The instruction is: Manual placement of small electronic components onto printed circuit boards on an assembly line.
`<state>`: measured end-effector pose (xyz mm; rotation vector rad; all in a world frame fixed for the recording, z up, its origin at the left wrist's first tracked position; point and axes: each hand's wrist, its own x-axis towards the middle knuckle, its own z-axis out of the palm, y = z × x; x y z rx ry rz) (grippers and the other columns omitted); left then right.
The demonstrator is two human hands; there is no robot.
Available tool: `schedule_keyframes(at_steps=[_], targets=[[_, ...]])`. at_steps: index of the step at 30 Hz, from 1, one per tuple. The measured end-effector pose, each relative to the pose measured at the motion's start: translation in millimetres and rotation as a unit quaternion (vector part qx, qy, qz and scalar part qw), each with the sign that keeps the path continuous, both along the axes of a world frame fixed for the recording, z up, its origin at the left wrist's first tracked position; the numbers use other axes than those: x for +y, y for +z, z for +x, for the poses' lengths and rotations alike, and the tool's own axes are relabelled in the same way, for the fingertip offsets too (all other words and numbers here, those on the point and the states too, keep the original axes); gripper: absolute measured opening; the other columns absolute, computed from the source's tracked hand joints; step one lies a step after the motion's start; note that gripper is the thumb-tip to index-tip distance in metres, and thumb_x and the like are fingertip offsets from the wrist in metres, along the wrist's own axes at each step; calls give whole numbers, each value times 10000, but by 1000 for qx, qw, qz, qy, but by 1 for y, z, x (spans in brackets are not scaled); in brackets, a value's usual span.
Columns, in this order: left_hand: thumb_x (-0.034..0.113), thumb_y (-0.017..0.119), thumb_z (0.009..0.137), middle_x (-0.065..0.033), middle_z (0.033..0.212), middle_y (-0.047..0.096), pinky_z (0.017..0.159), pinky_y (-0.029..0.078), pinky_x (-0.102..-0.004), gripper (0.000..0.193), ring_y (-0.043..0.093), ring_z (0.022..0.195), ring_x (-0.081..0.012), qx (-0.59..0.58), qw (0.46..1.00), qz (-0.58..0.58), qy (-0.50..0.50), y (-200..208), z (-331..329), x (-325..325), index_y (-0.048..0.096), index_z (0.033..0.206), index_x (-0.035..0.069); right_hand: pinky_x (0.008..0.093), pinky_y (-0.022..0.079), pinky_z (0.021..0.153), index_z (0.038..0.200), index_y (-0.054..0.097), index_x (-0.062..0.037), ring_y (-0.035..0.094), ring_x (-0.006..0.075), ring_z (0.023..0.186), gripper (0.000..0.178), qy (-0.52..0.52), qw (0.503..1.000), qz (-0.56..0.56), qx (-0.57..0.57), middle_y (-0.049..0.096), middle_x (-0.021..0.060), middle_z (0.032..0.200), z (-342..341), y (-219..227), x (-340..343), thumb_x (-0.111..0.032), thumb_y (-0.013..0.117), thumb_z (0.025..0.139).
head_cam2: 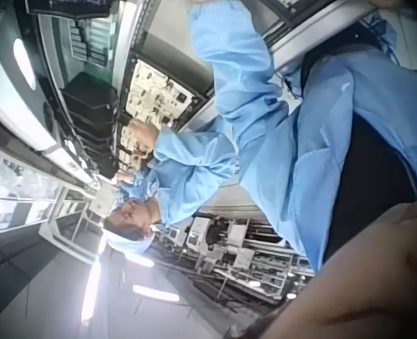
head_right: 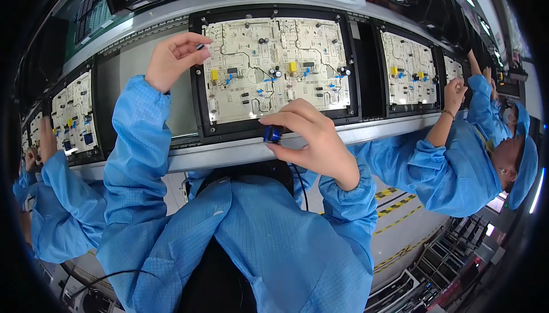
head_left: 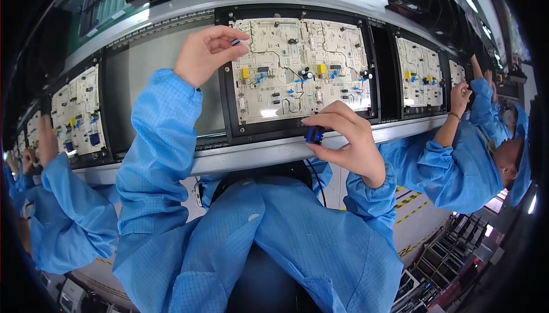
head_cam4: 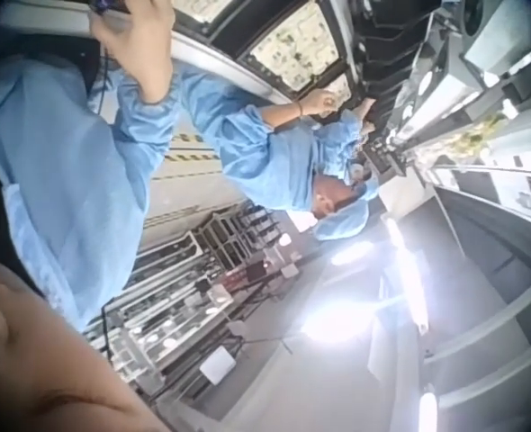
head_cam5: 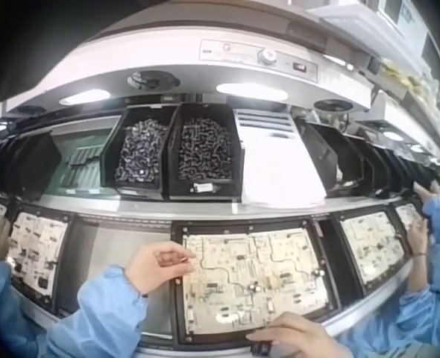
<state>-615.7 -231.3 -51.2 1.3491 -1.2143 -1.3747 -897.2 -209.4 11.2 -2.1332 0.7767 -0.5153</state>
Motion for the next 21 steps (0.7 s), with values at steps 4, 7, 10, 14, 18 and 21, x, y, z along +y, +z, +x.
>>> schedule_keyframes(at_steps=[4, 7, 10, 14, 18, 21], targets=[[22, 550, 840, -66, 952, 604, 760, 467, -222, 249, 564, 839, -95, 51, 999, -15, 0, -4, 1, 1, 561, 1088, -3, 276, 471, 692, 928, 618, -16, 589, 208, 786, 360, -11, 1000, 15, -16, 608, 100, 879, 1, 0, 0, 26, 709, 583], [17, 537, 846, -79, 985, 594, 766, 470, -224, 253, 563, 861, -100, 57, 998, -11, -20, -6, 2, 2, 551, 1097, -10, 275, 471, 719, 929, 617, -15, 596, 214, 784, 347, -25, 999, 30, 5, 616, 104, 909, -1, -1, 1, 36, 703, 596], [15, 540, 842, -77, 966, 600, 772, 473, -226, 247, 568, 862, -104, 65, 998, -9, -2, -5, -1, 4, 551, 1087, -16, 270, 471, 726, 937, 603, -16, 601, 218, 790, 342, -19, 999, -25, 27, 619, 107, 938, 0, -6, -8, 42, 692, 612], [13, 550, 836, -79, 943, 605, 764, 480, -222, 228, 579, 839, -105, 68, 998, -14, -3, -1, -3, 2, 562, 1061, -17, 306, 458, 738, 939, 566, -22, 577, 231, 862, 328, -54, 997, -25, 52, 611, 86, 958, 1, -26, -17, 29, 678, 636], [27, 610, 796, -68, 866, 608, 729, 485, -214, 215, 584, 781, -96, 51, 999, -14, 6, -2, -5, 2, 590, 1009, 2, 335, 435, 760, 901, 580, -28, 532, 277, 865, 309, -14, 990, -102, 95, 594, 90, 907, 5, -36, -28, 1, 697, 617], [19, 632, 776, -62, 843, 606, 721, 484, -210, 220, 585, 776, -93, 34, 999, -39, 9, -3, -6, 2, 595, 993, 3, 336, 435, 756, 891, 586, -26, 533, 269, 867, 307, -27, 990, -96, 101, 594, 91, 897, 8, -41, -29, -13, 708, 610]])
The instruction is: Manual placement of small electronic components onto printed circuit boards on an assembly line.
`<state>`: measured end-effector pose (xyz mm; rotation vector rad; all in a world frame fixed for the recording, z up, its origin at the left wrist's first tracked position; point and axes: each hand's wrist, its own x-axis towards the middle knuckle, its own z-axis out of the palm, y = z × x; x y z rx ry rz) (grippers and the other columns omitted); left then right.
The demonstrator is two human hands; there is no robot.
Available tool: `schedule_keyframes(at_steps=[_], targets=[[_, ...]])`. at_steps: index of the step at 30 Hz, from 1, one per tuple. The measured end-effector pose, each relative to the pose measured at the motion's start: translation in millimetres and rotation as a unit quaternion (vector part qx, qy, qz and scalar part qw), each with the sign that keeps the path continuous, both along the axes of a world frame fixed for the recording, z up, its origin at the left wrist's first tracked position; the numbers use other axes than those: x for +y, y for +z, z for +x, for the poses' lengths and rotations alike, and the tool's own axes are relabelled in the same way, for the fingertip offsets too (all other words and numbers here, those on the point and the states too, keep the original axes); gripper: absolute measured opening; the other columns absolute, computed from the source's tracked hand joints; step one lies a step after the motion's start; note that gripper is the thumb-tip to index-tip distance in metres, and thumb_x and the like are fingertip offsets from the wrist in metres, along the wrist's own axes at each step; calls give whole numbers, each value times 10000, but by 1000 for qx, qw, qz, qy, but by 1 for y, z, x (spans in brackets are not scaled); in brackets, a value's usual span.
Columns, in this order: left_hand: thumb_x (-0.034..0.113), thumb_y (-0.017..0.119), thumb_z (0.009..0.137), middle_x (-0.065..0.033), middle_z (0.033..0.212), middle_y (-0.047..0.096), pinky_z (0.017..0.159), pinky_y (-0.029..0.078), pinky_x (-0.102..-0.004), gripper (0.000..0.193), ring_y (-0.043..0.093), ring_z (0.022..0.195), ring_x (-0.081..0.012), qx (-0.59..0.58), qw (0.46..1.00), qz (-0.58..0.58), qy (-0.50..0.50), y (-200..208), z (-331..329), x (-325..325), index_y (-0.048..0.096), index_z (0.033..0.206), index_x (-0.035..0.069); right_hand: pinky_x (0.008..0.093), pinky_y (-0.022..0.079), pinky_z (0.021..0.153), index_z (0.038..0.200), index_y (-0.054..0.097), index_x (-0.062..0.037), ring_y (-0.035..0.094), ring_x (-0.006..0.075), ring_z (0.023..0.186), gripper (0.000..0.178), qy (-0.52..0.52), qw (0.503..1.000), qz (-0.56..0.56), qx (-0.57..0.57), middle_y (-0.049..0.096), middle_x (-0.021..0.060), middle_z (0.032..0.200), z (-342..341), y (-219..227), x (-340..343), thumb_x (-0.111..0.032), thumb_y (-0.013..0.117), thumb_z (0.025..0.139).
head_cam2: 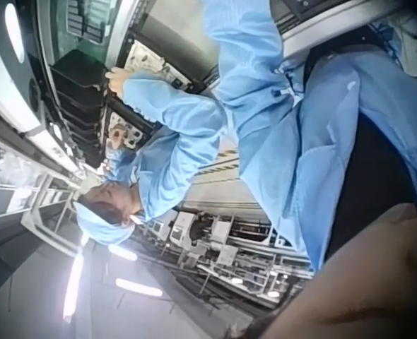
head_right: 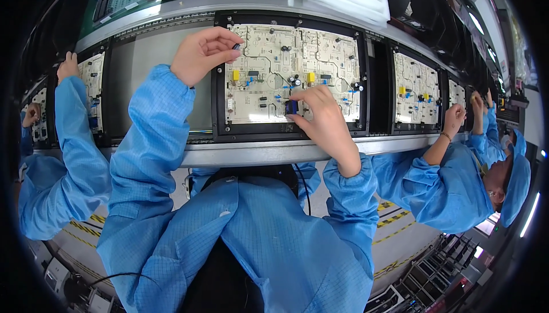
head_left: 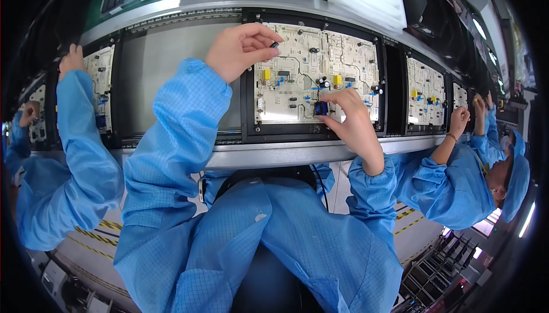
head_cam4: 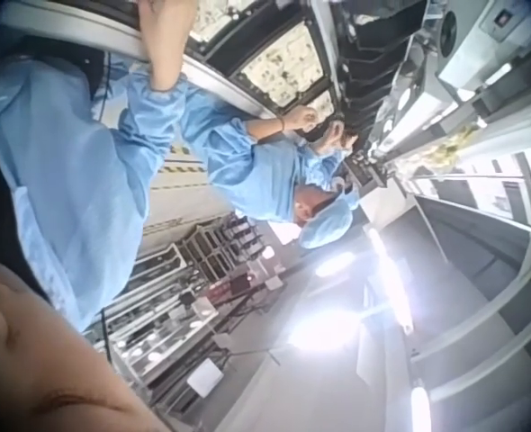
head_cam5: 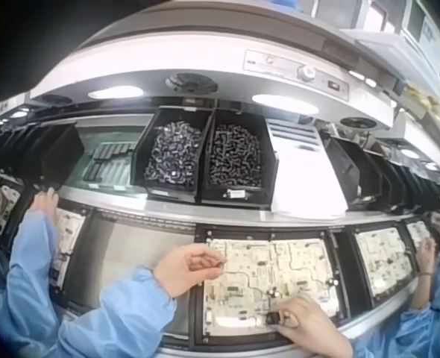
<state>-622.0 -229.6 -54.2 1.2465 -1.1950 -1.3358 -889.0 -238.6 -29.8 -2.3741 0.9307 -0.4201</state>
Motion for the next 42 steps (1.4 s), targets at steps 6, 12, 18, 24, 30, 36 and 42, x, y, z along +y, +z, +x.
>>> schedule_keyframes(at_steps=[6, 12, 18, 24, 30, 36, 42], targets=[[-3, 630, 775, -61, 850, 600, 732, 481, -204, 218, 592, 804, -97, -28, 999, -15, 2, 8, -4, 2, 589, 989, -5, 338, 435, 754, 893, 591, -23, 528, 269, 864, 316, 14, 1000, 8, 11, 590, 97, 864, 3, -1, -5, -24, 717, 604], [24, 656, 751, -50, 824, 602, 682, 482, -218, 222, 585, 745, -98, -103, 993, -50, -23, 16, -19, 15, 605, 967, 22, 343, 430, 754, 876, 588, -18, 508, 283, 859, 315, 32, 999, -28, 23, 569, 103, 850, 9, 3, -3, -25, 718, 590], [54, 684, 701, -58, 750, 572, 617, 478, -251, 223, 575, 663, -146, -206, 964, -155, -60, 1, -58, 56, 611, 912, 57, 345, 427, 737, 878, 580, -17, 502, 282, 840, 323, 48, 999, -4, 2, 550, 107, 827, 7, -1, -4, -22, 717, 585], [81, 691, 693, -64, 747, 557, 623, 473, -279, 200, 566, 684, -183, -234, 955, -166, -68, -2, -69, 62, 603, 872, 63, 344, 428, 720, 870, 577, -26, 507, 276, 820, 315, 60, 998, 16, 11, 549, 96, 803, 3, 1, -10, -32, 718, 589], [150, 712, 636, -29, 799, 543, 706, 421, -326, 225, 523, 803, -210, -359, 890, -274, -62, -2, -74, 59, 584, 810, 86, 344, 437, 719, 869, 560, -32, 510, 284, 842, 318, 83, 996, 26, 35, 543, 98, 803, 4, 3, -16, -28, 710, 589], [183, 713, 614, 5, 816, 529, 749, 369, -309, 239, 508, 860, -176, -423, 857, -289, -57, -7, -83, 58, 581, 800, 111, 364, 435, 738, 912, 544, -26, 504, 294, 862, 359, 80, 996, -38, 8, 526, 110, 859, -3, -8, -4, -32, 705, 591], [180, 705, 606, 16, 815, 539, 755, 359, -293, 231, 511, 871, -158, -490, 813, -310, -47, -12, -92, 52, 591, 794, 109, 365, 443, 742, 964, 538, -33, 512, 291, 870, 376, 153, 979, -77, 108, 528, 104, 879, 15, 21, -39, -128, 708, 642]])
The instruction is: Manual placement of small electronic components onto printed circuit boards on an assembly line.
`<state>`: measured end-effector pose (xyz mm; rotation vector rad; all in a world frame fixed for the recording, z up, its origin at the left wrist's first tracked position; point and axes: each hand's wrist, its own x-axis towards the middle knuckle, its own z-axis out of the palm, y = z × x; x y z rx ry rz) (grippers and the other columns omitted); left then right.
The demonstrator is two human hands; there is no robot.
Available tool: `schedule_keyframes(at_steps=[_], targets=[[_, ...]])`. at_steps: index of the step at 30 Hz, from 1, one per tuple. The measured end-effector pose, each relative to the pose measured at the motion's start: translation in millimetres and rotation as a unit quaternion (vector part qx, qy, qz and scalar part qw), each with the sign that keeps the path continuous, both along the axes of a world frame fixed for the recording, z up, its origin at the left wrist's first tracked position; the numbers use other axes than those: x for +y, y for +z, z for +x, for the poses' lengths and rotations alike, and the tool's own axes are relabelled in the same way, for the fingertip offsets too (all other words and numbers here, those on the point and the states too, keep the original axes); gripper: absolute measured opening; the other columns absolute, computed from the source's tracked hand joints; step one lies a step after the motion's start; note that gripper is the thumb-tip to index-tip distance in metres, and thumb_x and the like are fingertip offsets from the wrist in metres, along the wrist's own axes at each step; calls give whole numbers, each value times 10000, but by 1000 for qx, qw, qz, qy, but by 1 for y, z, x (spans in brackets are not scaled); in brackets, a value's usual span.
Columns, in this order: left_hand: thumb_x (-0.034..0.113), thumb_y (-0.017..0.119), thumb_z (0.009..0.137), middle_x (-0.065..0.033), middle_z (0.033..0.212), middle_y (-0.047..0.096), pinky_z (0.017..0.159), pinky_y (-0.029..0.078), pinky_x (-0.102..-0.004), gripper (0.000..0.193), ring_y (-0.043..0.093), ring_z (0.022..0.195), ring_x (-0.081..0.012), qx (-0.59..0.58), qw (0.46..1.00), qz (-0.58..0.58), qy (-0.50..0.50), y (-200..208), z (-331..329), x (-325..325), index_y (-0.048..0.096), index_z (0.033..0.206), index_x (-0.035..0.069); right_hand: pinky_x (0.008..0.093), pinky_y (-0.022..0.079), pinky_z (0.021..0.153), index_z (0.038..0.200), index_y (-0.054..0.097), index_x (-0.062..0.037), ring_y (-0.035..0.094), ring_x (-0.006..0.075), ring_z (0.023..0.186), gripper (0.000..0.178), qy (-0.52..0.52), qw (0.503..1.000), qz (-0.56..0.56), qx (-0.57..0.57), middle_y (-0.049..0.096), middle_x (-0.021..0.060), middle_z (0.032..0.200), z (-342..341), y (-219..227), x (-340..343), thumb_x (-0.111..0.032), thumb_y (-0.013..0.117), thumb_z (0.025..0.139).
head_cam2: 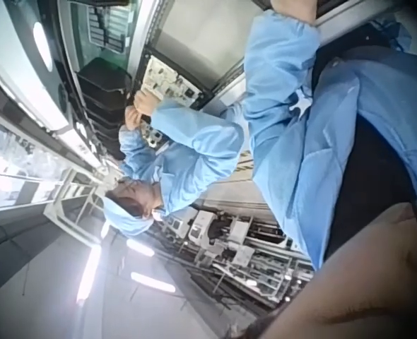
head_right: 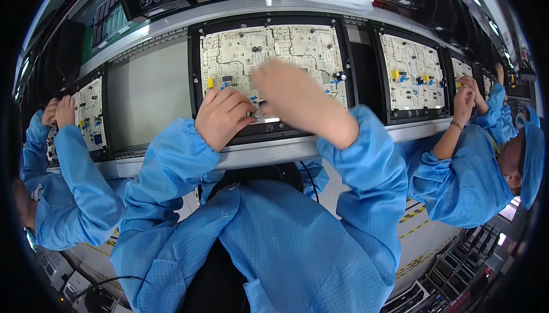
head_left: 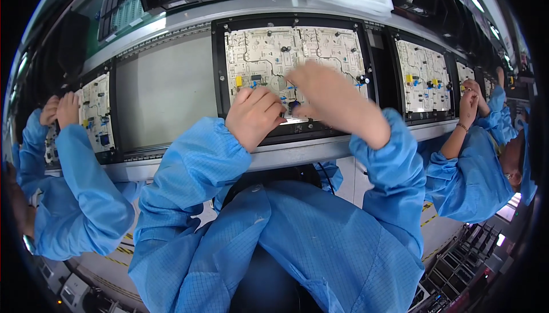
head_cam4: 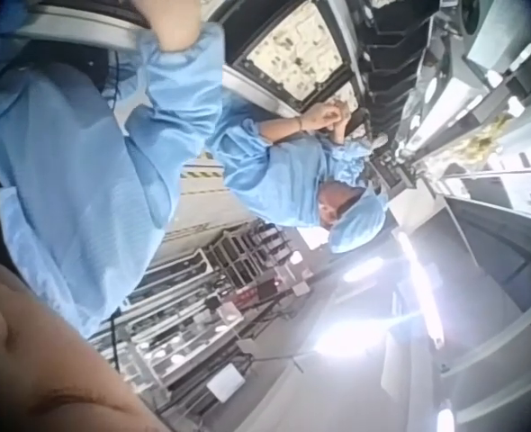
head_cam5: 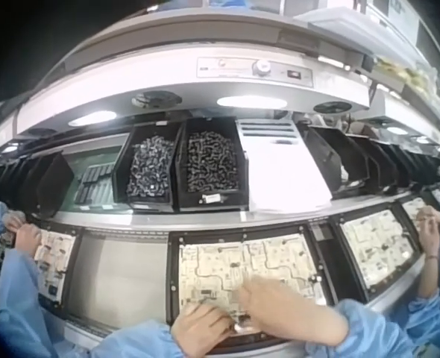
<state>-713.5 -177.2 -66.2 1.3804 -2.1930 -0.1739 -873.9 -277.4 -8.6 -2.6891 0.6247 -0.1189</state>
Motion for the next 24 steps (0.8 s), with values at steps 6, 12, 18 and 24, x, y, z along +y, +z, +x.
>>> schedule_keyframes(at_steps=[6, 12, 18, 24], targets=[[172, 700, 605, 16, 801, 551, 720, 359, -287, 213, 517, 849, -153, -13, 1000, -4, 20, 4, 1, 2, 605, 784, 109, 385, 476, 650, 796, 550, 3, 585, 319, 706, 145, -69, 950, -220, -211, 580, 174, 720, 85, 47, -112, -116, 594, 725], [188, 692, 631, 18, 827, 571, 720, 356, -295, 202, 528, 845, -152, -24, 999, 8, 29, 4, -5, 2, 609, 799, 110, 413, 503, 651, 800, 560, 24, 601, 348, 718, 119, -145, 933, -299, -140, 584, 196, 727, 146, -29, -197, -69, 514, 741], [210, 686, 646, 31, 826, 574, 732, 350, -282, 187, 526, 836, -137, -39, 998, 42, 30, 8, -6, 1, 611, 789, 116, 417, 511, 707, 801, 641, 22, 618, 372, 791, 189, -176, 973, -138, -59, 618, 239, 807, 175, -45, -234, -105, 516, 739], [205, 682, 648, 28, 833, 580, 734, 352, -280, 181, 530, 838, -137, -43, 997, 55, 38, 9, -6, -1, 616, 788, 111, 427, 502, 696, 789, 633, 21, 600, 384, 794, 151, -189, 970, -116, -99, 605, 249, 793, 161, -27, -218, -36, 521, 704]])
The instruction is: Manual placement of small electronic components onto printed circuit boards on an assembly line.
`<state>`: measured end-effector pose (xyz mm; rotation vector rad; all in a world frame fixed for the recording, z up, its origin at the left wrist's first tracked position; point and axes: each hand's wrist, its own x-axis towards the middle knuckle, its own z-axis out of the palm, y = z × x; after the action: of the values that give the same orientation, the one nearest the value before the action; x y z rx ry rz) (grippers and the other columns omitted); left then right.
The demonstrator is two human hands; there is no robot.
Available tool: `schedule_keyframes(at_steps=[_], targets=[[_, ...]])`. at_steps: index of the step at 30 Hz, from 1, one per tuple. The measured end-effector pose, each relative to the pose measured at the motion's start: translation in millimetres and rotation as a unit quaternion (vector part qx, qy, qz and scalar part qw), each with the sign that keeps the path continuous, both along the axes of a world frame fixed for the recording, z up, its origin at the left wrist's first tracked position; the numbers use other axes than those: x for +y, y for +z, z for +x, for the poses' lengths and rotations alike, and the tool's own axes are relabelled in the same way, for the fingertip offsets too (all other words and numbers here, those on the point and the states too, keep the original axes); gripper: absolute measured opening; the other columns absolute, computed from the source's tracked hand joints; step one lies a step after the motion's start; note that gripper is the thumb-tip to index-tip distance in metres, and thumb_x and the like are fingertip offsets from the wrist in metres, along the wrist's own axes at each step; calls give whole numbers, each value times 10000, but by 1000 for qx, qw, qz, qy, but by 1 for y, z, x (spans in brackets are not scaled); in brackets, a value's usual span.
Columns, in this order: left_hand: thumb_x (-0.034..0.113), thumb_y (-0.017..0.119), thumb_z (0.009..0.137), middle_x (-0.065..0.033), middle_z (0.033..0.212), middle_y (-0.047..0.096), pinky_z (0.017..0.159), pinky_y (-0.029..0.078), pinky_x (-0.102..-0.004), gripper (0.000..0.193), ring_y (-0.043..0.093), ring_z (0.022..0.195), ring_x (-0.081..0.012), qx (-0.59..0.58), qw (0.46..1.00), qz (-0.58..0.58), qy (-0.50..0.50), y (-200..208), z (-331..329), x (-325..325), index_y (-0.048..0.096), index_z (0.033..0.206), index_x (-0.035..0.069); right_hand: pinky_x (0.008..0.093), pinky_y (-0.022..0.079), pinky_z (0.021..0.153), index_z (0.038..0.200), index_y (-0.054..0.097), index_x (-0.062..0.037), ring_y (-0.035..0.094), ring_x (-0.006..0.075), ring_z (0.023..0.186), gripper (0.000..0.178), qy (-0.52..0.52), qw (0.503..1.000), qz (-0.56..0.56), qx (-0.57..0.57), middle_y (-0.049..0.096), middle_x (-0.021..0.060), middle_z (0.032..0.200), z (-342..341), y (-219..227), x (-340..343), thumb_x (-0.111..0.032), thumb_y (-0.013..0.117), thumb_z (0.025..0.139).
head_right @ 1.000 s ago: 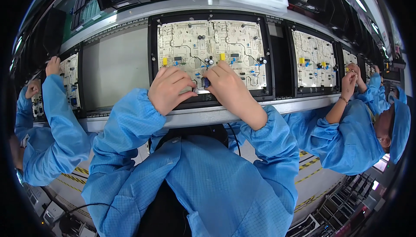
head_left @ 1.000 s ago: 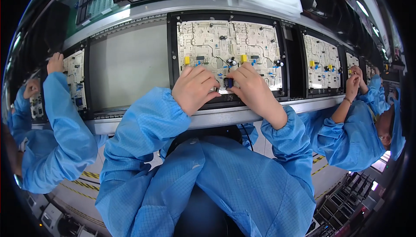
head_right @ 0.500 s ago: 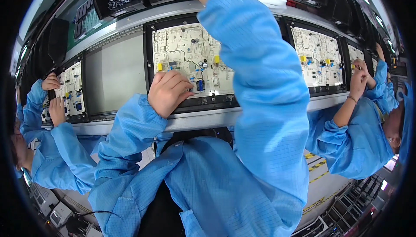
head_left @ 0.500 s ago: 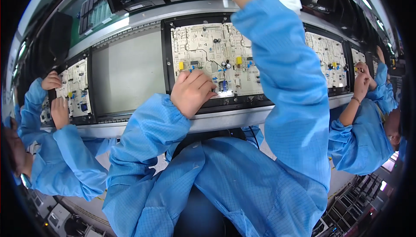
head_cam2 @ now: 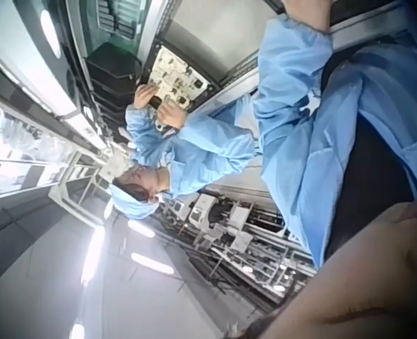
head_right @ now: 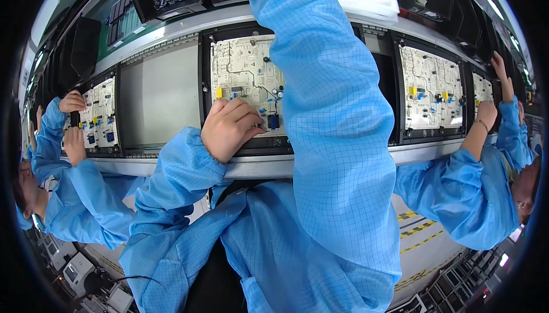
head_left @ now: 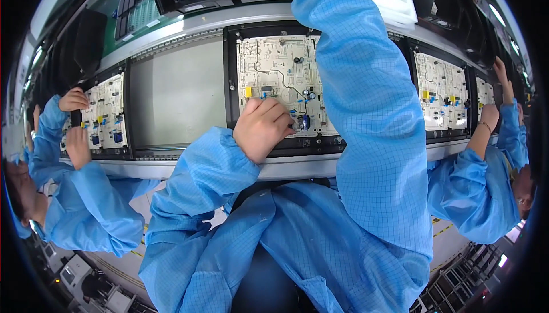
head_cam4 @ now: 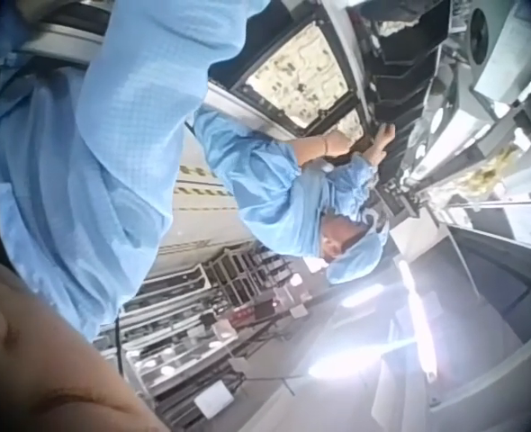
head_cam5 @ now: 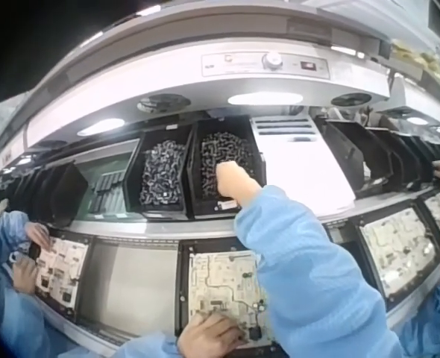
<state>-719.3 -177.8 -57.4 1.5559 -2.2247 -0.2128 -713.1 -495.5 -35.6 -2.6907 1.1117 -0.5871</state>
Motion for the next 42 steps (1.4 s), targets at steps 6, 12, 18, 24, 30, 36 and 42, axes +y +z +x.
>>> schedule_keyframes(at_steps=[6, 12, 18, 24, 30, 36, 42], targets=[[205, 687, 637, 28, 813, 569, 729, 357, -287, 184, 522, 846, -146, 40, 999, -9, -7, 2, 4, -1, 624, 781, 110, 426, 494, 680, 758, 607, 49, 599, 382, 788, 126, -8, 998, 0, -59, 595, 265, 771, -19, -2, -7, -19, 518, 702], [192, 679, 655, 25, 826, 579, 729, 354, -291, 162, 529, 848, -149, 42, 999, 2, -4, 6, 4, 0, 626, 785, 112, 448, 468, 710, 813, 537, 28, 563, 407, 810, 97, -21, 984, -56, -169, 566, 252, 804, -24, -12, 2, 5, 491, 732], [187, 683, 651, 27, 830, 583, 720, 345, -288, 160, 530, 841, -143, 43, 999, -21, 6, -1, 2, 2, 625, 785, 121, 442, 457, 716, 826, 528, 18, 549, 389, 824, 120, 4, 969, -63, -237, 549, 232, 803, -46, 24, 37, 37, 471, 722], [178, 663, 648, 17, 829, 573, 730, 351, -288, 165, 524, 848, -142, -38, 997, -62, -23, 2, -14, -4, 615, 785, 100, 423, 453, 691, 807, 546, 27, 561, 365, 786, 106, 88, 945, -77, -307, 558, 199, 793, -104, 58, 72, 23, 467, 736], [179, 618, 676, 0, 892, 564, 762, 364, -291, 216, 523, 901, -152, -115, 983, -128, 69, -8, -21, 19, 616, 869, 82, 268, 464, 589, 847, 595, -3, 601, 186, 653, 105, 67, 980, 23, -187, 616, 119, 751, -183, 37, 120, -92, 614, 794], [194, 645, 670, 1, 905, 578, 774, 362, -299, 226, 527, 894, -160, -70, 992, -80, 72, 10, -11, 12, 613, 874, 101, 242, 422, 535, 823, 594, 1, 548, 139, 575, 85, -23, 980, 178, -87, 583, 78, 661, -242, 17, 130, -60, 627, 774], [78, 621, 771, -93, 807, 588, 682, 457, -321, 134, 565, 734, -236, 209, 936, -170, 227, 29, 112, -79, 575, 890, 40, 273, 444, 603, 839, 599, -4, 561, 201, 676, 87, 77, 991, 106, -34, 559, 104, 743, -242, 4, 120, -17, 610, 754]])
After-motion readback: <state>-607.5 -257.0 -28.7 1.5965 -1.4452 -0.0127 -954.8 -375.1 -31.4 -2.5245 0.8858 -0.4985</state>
